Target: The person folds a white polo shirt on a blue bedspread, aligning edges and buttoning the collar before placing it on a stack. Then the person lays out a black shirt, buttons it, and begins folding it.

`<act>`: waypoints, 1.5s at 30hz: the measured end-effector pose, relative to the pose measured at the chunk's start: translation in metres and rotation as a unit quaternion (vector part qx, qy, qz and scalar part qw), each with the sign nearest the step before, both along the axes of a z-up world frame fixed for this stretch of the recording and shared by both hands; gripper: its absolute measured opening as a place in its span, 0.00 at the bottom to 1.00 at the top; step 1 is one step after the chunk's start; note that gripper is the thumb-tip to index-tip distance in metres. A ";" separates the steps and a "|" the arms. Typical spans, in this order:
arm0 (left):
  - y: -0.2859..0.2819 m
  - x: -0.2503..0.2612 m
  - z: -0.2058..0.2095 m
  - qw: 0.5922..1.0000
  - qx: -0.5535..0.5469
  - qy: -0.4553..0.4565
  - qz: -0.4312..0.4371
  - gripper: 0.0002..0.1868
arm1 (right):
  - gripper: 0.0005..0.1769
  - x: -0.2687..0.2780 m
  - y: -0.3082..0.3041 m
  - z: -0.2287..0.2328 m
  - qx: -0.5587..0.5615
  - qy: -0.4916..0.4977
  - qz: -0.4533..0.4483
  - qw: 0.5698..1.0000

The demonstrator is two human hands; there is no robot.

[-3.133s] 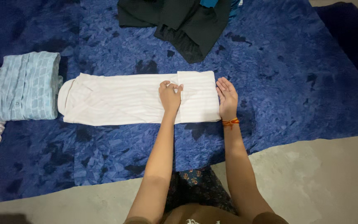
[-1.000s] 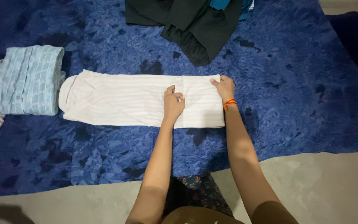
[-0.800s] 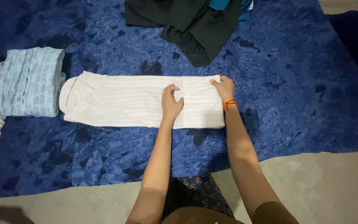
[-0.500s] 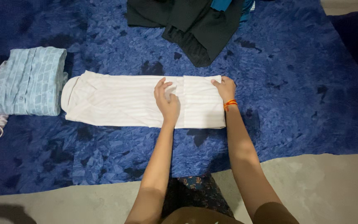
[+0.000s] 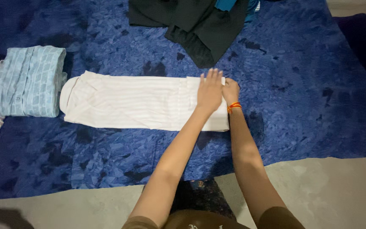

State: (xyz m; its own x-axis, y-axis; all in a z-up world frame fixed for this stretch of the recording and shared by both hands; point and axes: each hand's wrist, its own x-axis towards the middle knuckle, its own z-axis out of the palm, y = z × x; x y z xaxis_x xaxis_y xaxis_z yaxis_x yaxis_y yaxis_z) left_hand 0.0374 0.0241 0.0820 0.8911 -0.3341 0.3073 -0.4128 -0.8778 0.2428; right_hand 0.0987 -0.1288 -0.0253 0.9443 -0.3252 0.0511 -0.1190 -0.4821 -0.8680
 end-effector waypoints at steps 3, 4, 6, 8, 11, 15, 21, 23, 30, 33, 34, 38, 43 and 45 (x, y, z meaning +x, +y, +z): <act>0.013 0.001 -0.021 0.994 0.013 0.098 0.042 0.37 | 0.15 -0.003 0.003 0.006 0.028 -0.003 0.018 0.999; 0.019 0.000 -0.027 0.990 0.007 0.131 0.057 0.39 | 0.14 -0.005 0.004 0.008 0.028 0.000 0.018 0.999; 0.032 0.001 -0.034 0.990 0.010 0.121 0.068 0.41 | 0.14 -0.006 0.006 0.013 0.050 -0.006 0.025 0.998; 0.047 -0.005 -0.041 0.991 -0.003 0.116 0.073 0.42 | 0.13 -0.009 0.008 0.013 0.092 -0.020 0.043 0.995; 0.072 -0.013 -0.047 0.992 -0.041 0.095 0.076 0.42 | 0.13 -0.009 0.009 0.012 0.070 -0.002 0.014 0.997; 0.096 -0.027 -0.053 0.992 -0.065 0.070 0.076 0.38 | 0.15 -0.008 0.005 0.008 0.145 -0.001 0.052 0.988; 0.104 -0.033 -0.057 0.993 -0.076 0.057 0.071 0.33 | 0.20 -0.042 0.005 0.030 0.350 0.044 0.136 0.926; 0.104 -0.033 -0.057 0.993 -0.080 0.051 0.071 0.33 | 0.22 -0.068 0.009 0.046 0.425 0.043 0.167 0.889; 0.106 -0.037 -0.054 0.992 -0.094 0.040 0.076 0.31 | 0.43 -0.136 0.034 0.102 0.282 0.066 0.183 0.939; 0.107 -0.038 -0.054 0.992 -0.095 0.042 0.077 0.31 | 0.51 -0.148 0.045 0.112 0.240 0.023 0.174 0.955; 0.106 -0.038 -0.054 0.992 -0.095 0.042 0.078 0.31 | 0.52 -0.151 0.049 0.114 0.245 0.009 0.167 0.955; 0.105 -0.038 -0.054 0.991 -0.092 0.045 0.082 0.31 | 0.45 -0.162 0.058 0.124 0.187 -0.082 0.185 0.961; 0.099 -0.042 -0.048 0.987 -0.117 0.063 0.090 0.31 | 0.37 -0.167 0.058 0.148 0.061 -0.095 0.182 0.977; 0.088 -0.047 -0.045 0.984 -0.143 0.059 0.093 0.31 | 0.35 -0.170 0.050 0.161 0.025 -0.110 0.188 0.976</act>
State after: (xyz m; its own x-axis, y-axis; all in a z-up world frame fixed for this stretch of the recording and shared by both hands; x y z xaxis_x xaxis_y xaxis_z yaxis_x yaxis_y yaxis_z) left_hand -0.0095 0.1118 0.0368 0.9636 -0.0779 0.2559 -0.2066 -0.8244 0.5269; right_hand -0.0718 -0.0788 0.1362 0.9650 0.0346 0.2599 0.2507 -0.4123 -0.8759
